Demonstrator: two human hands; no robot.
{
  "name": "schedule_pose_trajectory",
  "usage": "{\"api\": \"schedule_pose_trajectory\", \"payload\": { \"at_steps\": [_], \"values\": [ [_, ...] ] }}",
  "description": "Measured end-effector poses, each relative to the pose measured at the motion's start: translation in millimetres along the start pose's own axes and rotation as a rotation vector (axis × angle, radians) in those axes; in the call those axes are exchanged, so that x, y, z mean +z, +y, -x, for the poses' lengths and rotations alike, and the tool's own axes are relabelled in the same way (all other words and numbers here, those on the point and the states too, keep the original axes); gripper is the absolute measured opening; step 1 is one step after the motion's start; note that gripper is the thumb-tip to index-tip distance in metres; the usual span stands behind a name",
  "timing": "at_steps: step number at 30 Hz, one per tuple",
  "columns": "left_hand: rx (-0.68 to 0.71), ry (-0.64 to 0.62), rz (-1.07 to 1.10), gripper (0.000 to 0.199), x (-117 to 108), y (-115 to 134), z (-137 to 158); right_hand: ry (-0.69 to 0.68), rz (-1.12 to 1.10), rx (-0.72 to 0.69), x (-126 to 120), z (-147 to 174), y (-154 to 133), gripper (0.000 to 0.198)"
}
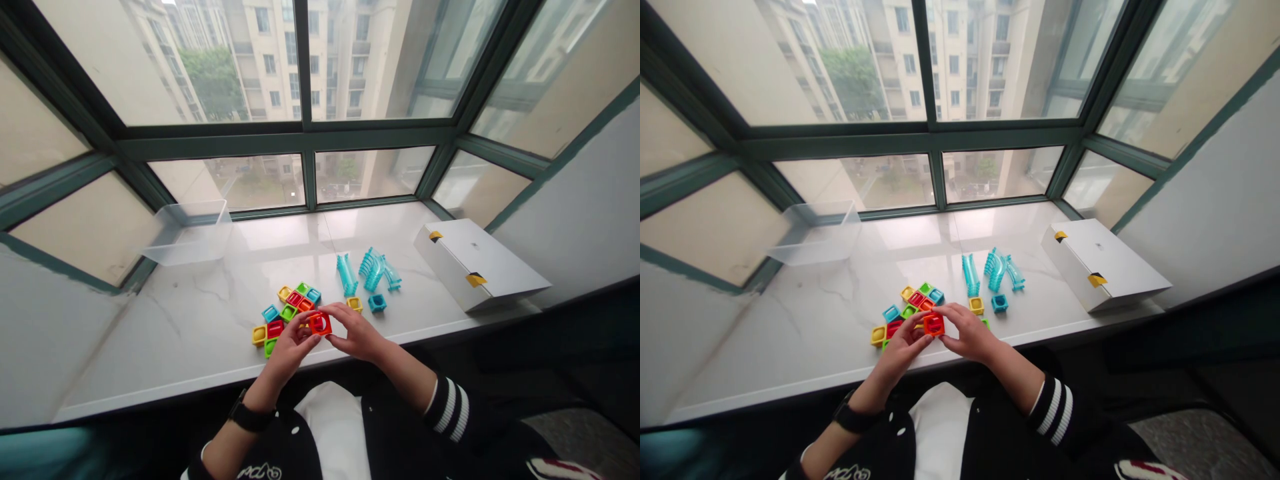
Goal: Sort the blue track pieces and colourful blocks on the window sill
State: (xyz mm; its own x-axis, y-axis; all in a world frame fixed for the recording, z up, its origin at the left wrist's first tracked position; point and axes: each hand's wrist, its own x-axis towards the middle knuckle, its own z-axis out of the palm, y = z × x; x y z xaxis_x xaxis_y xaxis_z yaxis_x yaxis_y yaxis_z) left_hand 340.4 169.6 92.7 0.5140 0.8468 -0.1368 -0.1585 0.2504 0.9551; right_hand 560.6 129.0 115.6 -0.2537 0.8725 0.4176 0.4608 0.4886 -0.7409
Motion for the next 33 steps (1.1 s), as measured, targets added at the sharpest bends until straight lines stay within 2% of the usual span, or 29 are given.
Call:
{"api": "schedule_pose_trajectory", "payload": {
  "at_steps": [6, 10, 14, 17, 20, 23, 28, 33],
  "values": [
    [0.022, 0.052, -0.037, 0.053, 6, -5, 1, -0.002, -0.032, 0.0, 3, -4, 1, 0.051],
    [0.011, 0.065, 0.003, 0.053, 11, -10, 0, 0.021, -0.032, 0.018, 5, -4, 1, 0.054],
    [0.035, 0.017, 0.029, 0.054, 11, -11, 0, 0.045, -0.04, 0.012, 5, -2, 4, 0.052],
    [0.066, -0.014, 0.042, 0.06, 8, -9, 0, 0.104, -0.014, 0.01, 0, 1, 11, 0.052],
    [0.071, 0.044, -0.006, 0.062, 2, -6, 1, 0.204, 0.056, 0.033, -16, 9, 21, 0.052],
    [0.101, 0.151, -0.157, 0.057, -12, -2, 1, 0.313, 0.138, 0.104, -42, 21, 34, 0.05],
    [0.187, 0.298, -0.548, 0.049, -45, -1, -1, 0.489, 0.256, 0.291, -91, 54, 59, 0.05],
    [0.227, 0.297, -0.924, 0.054, -72, -13, -5, 0.619, 0.221, 0.497, -120, 88, 88, 0.064]
  ]
}}
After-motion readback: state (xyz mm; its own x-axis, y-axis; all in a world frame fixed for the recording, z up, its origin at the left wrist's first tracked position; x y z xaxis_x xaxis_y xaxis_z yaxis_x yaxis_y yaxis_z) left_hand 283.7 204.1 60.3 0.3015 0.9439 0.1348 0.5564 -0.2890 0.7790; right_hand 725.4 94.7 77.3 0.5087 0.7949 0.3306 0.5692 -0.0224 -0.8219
